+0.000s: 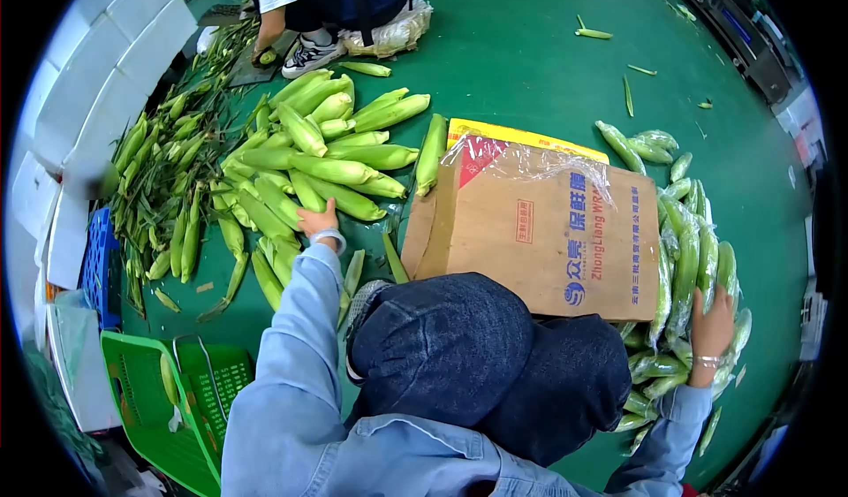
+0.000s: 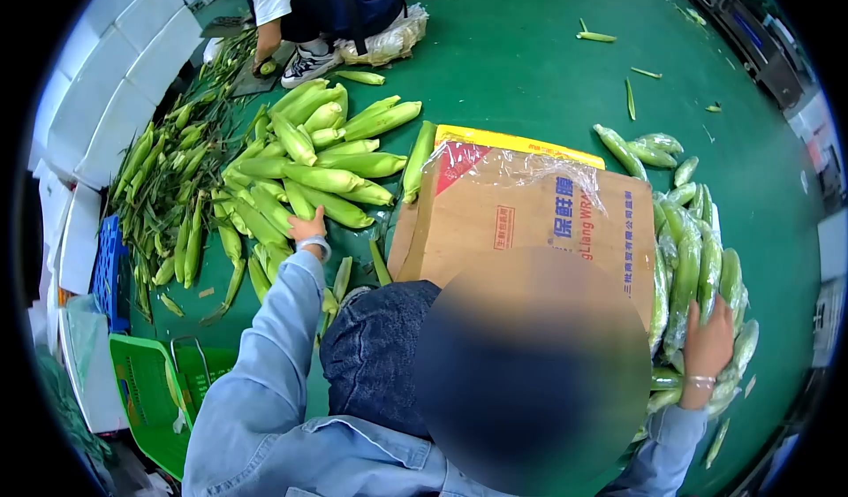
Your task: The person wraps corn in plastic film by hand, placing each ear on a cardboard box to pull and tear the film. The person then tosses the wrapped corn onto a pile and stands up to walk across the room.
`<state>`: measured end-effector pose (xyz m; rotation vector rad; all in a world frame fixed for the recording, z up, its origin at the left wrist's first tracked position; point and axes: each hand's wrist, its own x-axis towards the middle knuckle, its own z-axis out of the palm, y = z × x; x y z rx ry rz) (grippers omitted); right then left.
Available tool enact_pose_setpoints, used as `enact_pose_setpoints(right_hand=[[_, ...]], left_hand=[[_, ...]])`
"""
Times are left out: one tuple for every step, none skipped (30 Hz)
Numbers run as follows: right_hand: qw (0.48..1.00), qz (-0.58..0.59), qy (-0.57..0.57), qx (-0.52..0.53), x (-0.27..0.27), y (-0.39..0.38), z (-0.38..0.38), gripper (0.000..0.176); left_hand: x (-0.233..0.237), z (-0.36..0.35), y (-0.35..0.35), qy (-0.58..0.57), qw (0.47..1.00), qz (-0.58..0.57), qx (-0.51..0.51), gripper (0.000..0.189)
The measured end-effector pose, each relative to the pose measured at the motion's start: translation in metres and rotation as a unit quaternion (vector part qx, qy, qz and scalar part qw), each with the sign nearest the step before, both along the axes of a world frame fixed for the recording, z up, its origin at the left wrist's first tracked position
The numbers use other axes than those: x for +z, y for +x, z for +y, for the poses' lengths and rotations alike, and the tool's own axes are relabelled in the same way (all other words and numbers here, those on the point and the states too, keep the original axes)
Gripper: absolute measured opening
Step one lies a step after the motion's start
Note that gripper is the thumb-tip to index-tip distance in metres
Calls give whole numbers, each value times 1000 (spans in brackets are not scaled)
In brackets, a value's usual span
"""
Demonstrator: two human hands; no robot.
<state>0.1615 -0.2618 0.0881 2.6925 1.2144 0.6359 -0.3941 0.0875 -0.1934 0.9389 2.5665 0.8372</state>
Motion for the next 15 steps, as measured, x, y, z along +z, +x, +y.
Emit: enact_pose_setpoints(right_hand=[[998,66,19,16,4,-22,19,46],[990,127,29,63,-2,-28,33,43],[977,183,44,103,-13,-31,45,40],[959,211,107,158,-17,-51,60,37],[955,235,74,163,-27,-58,74,35],[962,240,15,133,-25,-79,90,33],[947,241,62,205,-33,-86,99,37],[936,277,59,210,-43,-91,111,38],[922,315,56,218,-53,-92,122,39],[930,316,39,184,-59,-88,131,41],[936,316,20,154,-66,-81,140,42],[937,316,30,144,-75,-72,148,42],[949,300,29,91,-84,-62,156,43],[958,282,35,36,-91,-50,167,44],[959,278,55,23,-99,-40,178,44]], left_hand=[[3,10,-12,-37,997,29,-56,93],[5,15,-22,-62,993,62,-77,87],[-6,25,-36,-72,989,67,-108,82],[-20,34,-51,-81,988,8,-132,77],[-55,49,-78,-55,981,-93,-163,71],[-71,55,-89,-14,964,-222,-149,64],[-31,35,-61,11,950,-301,-83,58],[-22,29,-57,22,923,-378,-63,57],[-18,21,-59,28,892,-450,-41,57],[-9,11,-57,36,831,-556,13,57],[-9,-3,-61,42,754,-651,70,57],[-100,-5,-109,159,782,-586,-143,54],[-4,-52,-55,110,592,-793,93,53],[26,-83,-32,155,546,-823,24,56],[25,-94,-29,173,501,-848,-19,58]])
